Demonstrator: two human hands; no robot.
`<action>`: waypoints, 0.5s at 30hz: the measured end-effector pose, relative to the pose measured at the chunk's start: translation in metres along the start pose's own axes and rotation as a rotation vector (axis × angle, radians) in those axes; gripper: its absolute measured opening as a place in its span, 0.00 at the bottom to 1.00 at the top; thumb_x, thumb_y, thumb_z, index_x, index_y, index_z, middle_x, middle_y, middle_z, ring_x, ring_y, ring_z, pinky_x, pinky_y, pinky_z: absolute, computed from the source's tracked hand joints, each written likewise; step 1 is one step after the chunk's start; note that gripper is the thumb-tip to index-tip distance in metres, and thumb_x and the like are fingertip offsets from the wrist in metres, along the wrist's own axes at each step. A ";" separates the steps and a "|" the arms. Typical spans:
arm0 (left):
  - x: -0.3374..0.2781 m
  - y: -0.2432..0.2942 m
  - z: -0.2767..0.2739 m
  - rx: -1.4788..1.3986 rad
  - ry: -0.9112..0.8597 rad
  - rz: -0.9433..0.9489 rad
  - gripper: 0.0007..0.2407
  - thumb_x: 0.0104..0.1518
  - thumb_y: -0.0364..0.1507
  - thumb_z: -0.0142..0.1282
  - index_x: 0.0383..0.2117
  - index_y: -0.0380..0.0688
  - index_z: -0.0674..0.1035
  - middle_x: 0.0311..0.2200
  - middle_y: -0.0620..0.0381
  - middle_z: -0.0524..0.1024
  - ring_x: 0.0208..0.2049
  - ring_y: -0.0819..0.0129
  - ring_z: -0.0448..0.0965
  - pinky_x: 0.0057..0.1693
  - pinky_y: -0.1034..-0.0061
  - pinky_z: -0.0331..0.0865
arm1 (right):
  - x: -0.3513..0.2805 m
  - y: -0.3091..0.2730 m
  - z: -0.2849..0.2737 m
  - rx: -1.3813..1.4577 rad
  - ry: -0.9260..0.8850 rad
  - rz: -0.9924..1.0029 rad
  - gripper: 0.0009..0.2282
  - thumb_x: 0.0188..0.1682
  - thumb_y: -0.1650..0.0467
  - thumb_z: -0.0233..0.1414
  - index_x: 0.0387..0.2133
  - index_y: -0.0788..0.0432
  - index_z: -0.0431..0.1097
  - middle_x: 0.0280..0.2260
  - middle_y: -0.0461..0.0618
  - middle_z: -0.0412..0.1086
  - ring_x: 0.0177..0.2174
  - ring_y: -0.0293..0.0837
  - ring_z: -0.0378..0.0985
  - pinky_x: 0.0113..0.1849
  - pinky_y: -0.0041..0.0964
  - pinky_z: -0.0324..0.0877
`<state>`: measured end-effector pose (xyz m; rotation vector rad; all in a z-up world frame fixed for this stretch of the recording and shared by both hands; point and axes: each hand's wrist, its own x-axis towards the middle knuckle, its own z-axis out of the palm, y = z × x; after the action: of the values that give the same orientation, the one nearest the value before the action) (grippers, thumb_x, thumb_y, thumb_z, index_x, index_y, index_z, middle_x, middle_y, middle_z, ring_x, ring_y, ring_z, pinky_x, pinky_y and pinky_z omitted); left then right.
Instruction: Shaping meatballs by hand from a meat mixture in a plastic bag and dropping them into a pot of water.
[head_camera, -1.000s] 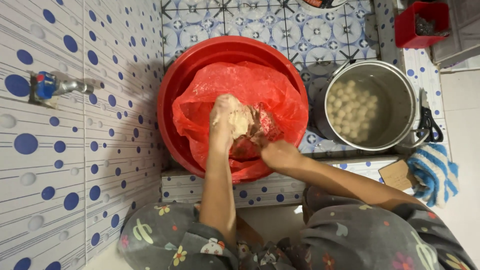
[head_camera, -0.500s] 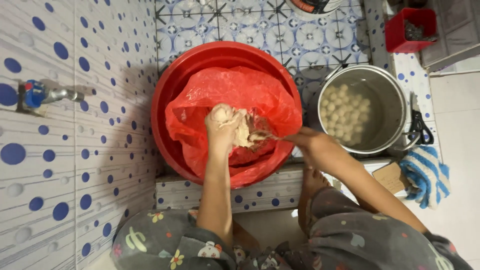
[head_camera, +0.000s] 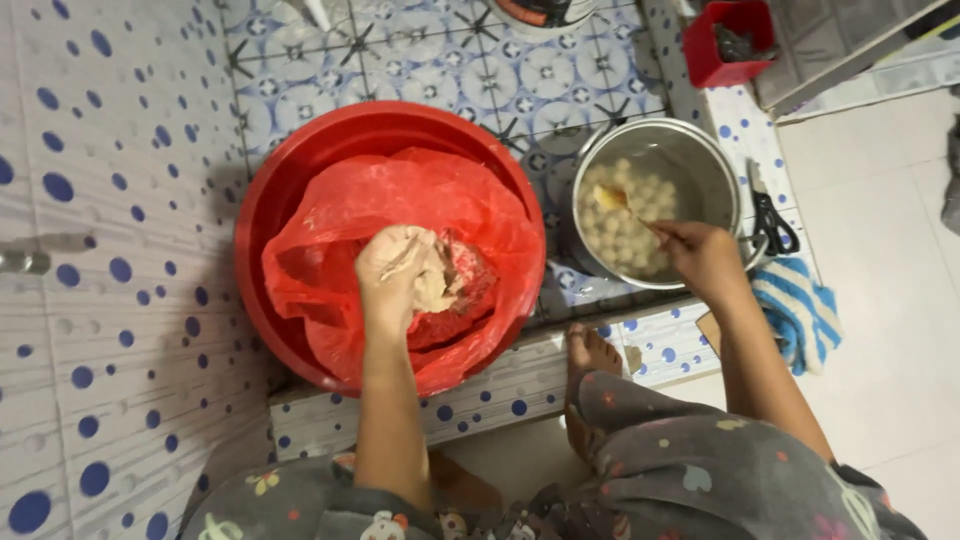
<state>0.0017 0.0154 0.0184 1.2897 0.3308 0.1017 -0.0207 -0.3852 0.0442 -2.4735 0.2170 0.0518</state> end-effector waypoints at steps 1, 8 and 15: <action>0.002 -0.006 0.000 0.012 0.018 0.001 0.06 0.52 0.19 0.65 0.34 0.36 0.81 0.25 0.52 0.81 0.28 0.72 0.80 0.38 0.78 0.77 | 0.012 0.027 0.011 -0.038 0.001 0.036 0.08 0.53 0.76 0.55 0.41 0.56 0.81 0.33 0.56 0.79 0.38 0.57 0.82 0.38 0.45 0.72; -0.005 0.001 0.003 0.231 0.006 0.185 0.14 0.43 0.20 0.75 0.15 0.39 0.74 0.13 0.58 0.65 0.20 0.72 0.64 0.32 0.77 0.68 | 0.058 0.120 0.079 -0.194 -0.103 0.159 0.12 0.49 0.76 0.53 0.42 0.55 0.82 0.36 0.61 0.80 0.40 0.64 0.82 0.44 0.51 0.74; 0.000 -0.015 -0.020 0.029 -0.039 0.085 0.20 0.70 0.41 0.46 0.24 0.41 0.77 0.20 0.55 0.73 0.24 0.72 0.74 0.39 0.76 0.74 | 0.047 0.072 0.040 -0.291 0.024 0.190 0.13 0.52 0.75 0.54 0.47 0.50 0.80 0.38 0.56 0.80 0.40 0.57 0.82 0.40 0.49 0.76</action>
<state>-0.0061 0.0298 -0.0006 1.3332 0.2451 0.1439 0.0145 -0.4238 -0.0356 -2.7350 0.4847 0.1430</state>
